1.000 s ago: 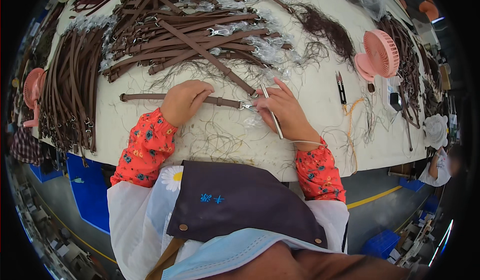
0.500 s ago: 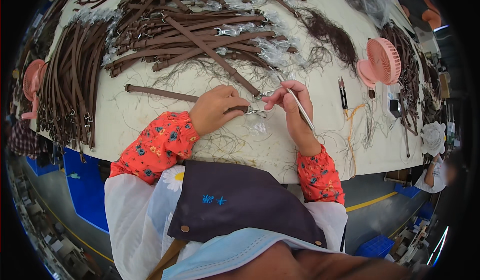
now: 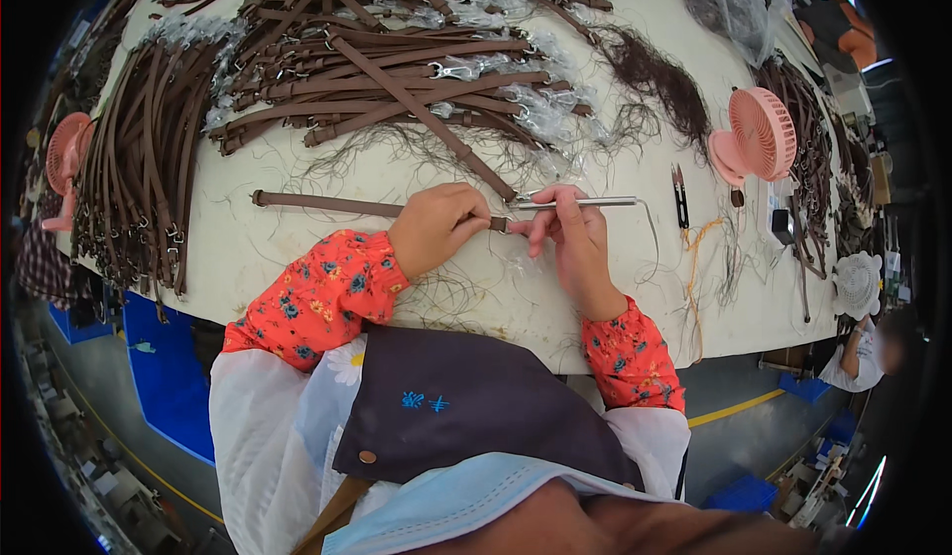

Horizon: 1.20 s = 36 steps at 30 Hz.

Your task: The person is using a metal tool to push threads or finish edges on small brown leather/synthetic straps on a workshop table.

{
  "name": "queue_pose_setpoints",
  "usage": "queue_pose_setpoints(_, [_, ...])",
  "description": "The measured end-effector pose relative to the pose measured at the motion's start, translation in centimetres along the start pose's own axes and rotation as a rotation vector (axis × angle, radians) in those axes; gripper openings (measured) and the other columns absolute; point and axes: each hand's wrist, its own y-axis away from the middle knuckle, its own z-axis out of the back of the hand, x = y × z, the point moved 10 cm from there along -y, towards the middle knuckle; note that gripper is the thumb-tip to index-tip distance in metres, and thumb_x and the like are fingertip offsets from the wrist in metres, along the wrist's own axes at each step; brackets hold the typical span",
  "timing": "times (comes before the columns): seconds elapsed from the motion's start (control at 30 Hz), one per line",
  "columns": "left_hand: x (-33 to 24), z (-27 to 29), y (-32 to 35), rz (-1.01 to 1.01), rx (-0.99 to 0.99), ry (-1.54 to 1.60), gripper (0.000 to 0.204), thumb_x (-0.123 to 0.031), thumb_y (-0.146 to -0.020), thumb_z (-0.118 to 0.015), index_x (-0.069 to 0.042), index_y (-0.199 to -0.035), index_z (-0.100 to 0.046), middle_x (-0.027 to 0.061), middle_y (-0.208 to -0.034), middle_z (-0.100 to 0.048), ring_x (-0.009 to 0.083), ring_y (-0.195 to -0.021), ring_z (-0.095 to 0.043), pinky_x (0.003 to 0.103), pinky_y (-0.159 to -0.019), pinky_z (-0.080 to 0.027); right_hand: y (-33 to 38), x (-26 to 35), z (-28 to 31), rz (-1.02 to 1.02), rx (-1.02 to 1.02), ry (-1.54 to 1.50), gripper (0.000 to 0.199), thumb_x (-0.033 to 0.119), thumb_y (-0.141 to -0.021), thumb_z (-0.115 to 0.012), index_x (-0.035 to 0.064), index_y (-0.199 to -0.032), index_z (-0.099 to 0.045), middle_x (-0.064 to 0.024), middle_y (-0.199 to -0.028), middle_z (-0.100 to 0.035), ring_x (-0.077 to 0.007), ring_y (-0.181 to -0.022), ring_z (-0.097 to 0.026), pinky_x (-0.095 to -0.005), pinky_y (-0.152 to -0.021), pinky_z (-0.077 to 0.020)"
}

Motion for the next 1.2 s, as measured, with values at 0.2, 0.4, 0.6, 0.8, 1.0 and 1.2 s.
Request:
queue_pose_setpoints(0.2, [2.6,0.1,0.2,0.271,0.085,0.165,0.007,-0.005,-0.085,-0.066,0.001,-0.09,-0.066,0.0045,-0.086,-0.065,0.0084,-0.067,-0.058,0.023,-0.061,-0.048,0.1,0.4,-0.6,-0.015,0.036,0.169,0.042,0.035,-0.104,-0.039,-0.0024,-0.095,-0.056,-0.004,-0.066,-0.054,-0.0098,-0.055,-0.053,-0.0351,-0.085,-0.0532])
queue_pose_setpoints(0.4, [3.4,-0.1,0.6,0.302,0.067,0.266,0.012,-0.011,-0.084,-0.069,-0.001,-0.09,-0.066,0.0035,-0.077,-0.063,0.0105,-0.064,-0.058,0.025,-0.059,-0.048,0.1,-0.2,-1.0,0.0,0.075,0.292,0.052,0.033,-0.103,-0.043,-0.0027,-0.07,-0.061,-0.0068,-0.075,-0.059,-0.0106,-0.058,-0.054,-0.0302,-0.079,-0.0504])
queue_pose_setpoints(0.6, [3.1,-0.2,0.7,0.31,0.078,0.286,0.013,-0.012,-0.084,-0.069,-0.001,-0.091,-0.066,0.0027,-0.076,-0.063,0.0094,-0.063,-0.057,0.024,-0.058,-0.047,0.4,-0.2,-1.2,0.014,0.088,0.335,0.053,0.033,-0.102,-0.044,-0.0014,-0.067,-0.062,-0.0062,-0.077,-0.061,-0.0099,-0.059,-0.055,-0.0255,-0.064,-0.0466])
queue_pose_setpoints(0.8, [3.2,-0.2,0.5,0.311,0.084,0.284,0.014,-0.014,-0.084,-0.069,-0.002,-0.09,-0.066,0.0027,-0.076,-0.062,0.0091,-0.062,-0.057,0.024,-0.057,-0.046,0.2,-0.4,-1.3,-0.012,0.094,0.33,0.047,0.034,-0.103,-0.044,-0.0027,-0.083,-0.064,-0.0041,-0.075,-0.059,-0.0084,-0.056,-0.054,-0.0222,-0.052,-0.0413])
queue_pose_setpoints(1.0, [3.0,-0.2,0.4,0.299,0.092,0.282,0.014,-0.015,-0.084,-0.069,-0.002,-0.09,-0.066,0.0027,-0.077,-0.063,0.0091,-0.062,-0.057,0.024,-0.057,-0.047,0.2,-0.6,-1.3,-0.022,0.096,0.329,0.045,0.035,-0.102,-0.044,-0.0028,-0.088,-0.064,-0.0037,-0.075,-0.059,-0.0082,-0.055,-0.055,-0.0219,-0.051,-0.0414])
queue_pose_setpoints(1.2, [2.9,-0.2,0.5,0.304,0.102,0.278,0.014,-0.015,-0.084,-0.068,-0.002,-0.09,-0.066,0.0028,-0.077,-0.063,0.0095,-0.062,-0.057,0.024,-0.057,-0.047,0.2,-0.4,-1.4,0.0,0.105,0.351,0.045,0.034,-0.102,-0.044,-0.0025,-0.086,-0.064,-0.0039,-0.075,-0.059,-0.0085,-0.055,-0.055,-0.0221,-0.052,-0.0423])
